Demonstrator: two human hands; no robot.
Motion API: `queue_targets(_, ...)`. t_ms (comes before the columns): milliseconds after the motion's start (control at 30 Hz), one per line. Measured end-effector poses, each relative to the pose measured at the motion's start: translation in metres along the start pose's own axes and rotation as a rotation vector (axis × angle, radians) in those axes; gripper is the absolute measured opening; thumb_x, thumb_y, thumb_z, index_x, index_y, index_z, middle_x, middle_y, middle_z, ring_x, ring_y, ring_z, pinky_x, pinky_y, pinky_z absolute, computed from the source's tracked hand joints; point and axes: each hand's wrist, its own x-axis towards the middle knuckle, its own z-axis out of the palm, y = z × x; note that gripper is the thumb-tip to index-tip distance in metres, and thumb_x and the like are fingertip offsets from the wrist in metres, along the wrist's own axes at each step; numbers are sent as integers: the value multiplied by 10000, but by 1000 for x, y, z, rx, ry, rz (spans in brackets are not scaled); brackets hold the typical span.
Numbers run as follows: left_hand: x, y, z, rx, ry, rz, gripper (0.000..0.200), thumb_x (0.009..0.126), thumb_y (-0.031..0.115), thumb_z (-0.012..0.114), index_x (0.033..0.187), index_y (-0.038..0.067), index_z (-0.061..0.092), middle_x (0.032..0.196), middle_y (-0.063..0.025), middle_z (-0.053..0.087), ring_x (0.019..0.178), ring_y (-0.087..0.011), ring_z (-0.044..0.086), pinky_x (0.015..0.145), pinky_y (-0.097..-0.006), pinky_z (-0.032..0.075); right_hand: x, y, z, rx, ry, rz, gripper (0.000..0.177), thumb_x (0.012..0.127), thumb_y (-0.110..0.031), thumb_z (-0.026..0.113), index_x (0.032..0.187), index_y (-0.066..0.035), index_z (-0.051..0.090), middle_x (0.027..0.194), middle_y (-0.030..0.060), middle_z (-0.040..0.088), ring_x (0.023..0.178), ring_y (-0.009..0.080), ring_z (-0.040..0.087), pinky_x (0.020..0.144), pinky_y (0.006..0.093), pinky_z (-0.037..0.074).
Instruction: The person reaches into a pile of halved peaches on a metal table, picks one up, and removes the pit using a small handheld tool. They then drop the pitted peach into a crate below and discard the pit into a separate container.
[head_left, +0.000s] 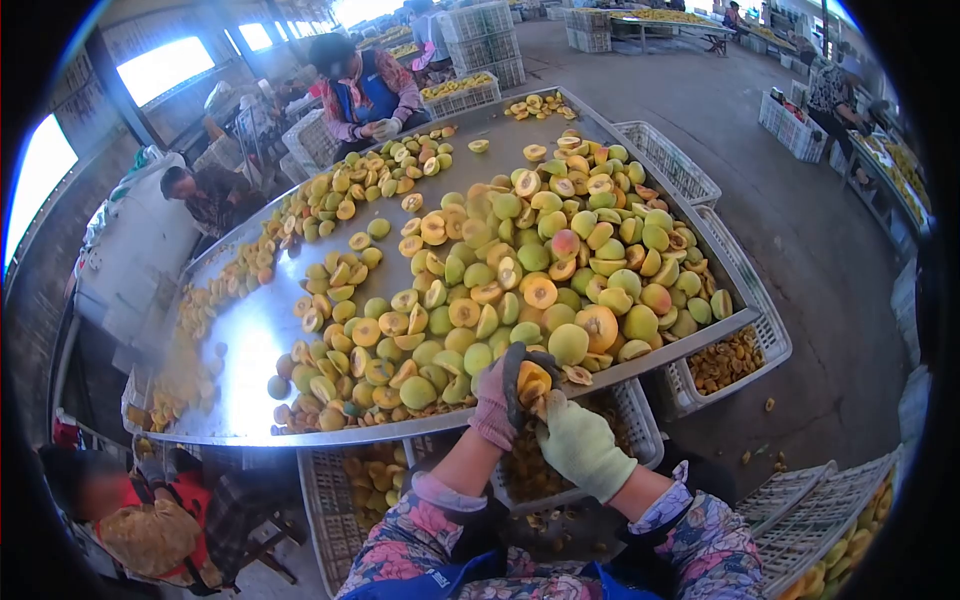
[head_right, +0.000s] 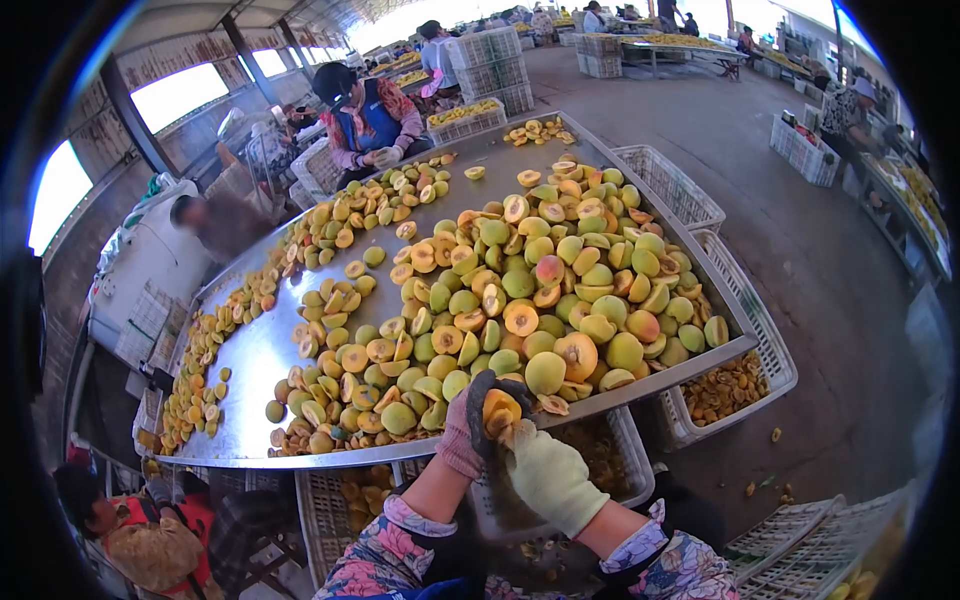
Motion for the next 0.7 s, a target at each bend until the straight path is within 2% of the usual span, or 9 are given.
queue_targets(167,9,14,-7,344,-56,171,350,892,414,637,933,67,626,969,-83,713,873,-291,684,746,-370,540,3,7,-17,394,-94,-37,257,887,-216,591,1047,-29,516,753,147,631,618,304,653,570,420,535)
queue_targets(233,8,9,0,134,-34,114,272,893,335,628,921,65,638,957,-87,712,850,-284,684,730,-360,542,3,-7,-39,925,-440,392,187,908,-222,589,986,-66,520,708,63,585,531,163,577,485,328,491)
queue_targets(267,7,9,4,-74,-8,53,197,894,256,619,910,63,650,946,-91,711,827,-278,684,713,-350,544,4,-7,-40,925,-436,396,187,908,-222,589,986,-66,520,708,63,585,531,163,577,485,328,491)
queue_targets(300,4,9,7,-78,-11,54,197,894,256,619,910,63,650,946,-91,711,827,-278,684,713,-350,544,4,-6,-40,1080,-512,443,170,914,-218,601,980,-88,514,706,38,565,510,120,526,462,288,457)
queue_targets(367,4,29,9,-606,100,-331,191,927,205,576,953,36,662,917,-104,710,784,-240,684,682,-331,544,3,-9,-42,1234,-585,487,158,921,-215,613,973,-110,507,704,13,546,489,77,474,439,247,423)
queue_targets(400,3,26,11,-607,97,-330,191,927,205,576,953,36,662,917,-104,710,784,-240,684,682,-331,544,1,-13,-44,1312,-603,549,163,912,-208,633,972,-124,507,703,9,538,475,75,453,433,236,407)
queue_targets(467,3,21,13,-26,212,103,280,983,236,535,982,-12,663,892,-111,708,780,-184,675,673,-315,544,-1,-12,-43,1393,-618,612,173,903,-201,653,970,-138,506,701,6,531,462,72,431,426,225,391)
queue_targets(633,8,37,11,-495,154,-168,328,993,276,511,910,-5,658,896,-115,707,786,-224,676,696,-320,538,-4,-6,-38,1600,-694,622,199,892,-204,668,987,-143,504,695,-3,522,470,49,423,422,216,378)
queue_targets(700,7,34,8,-610,118,-284,347,982,313,524,871,14,657,901,-117,708,786,-262,678,709,-327,536,-2,-6,-45,1395,-659,549,213,898,-218,655,1008,-125,498,699,-3,526,479,52,441,424,222,388)
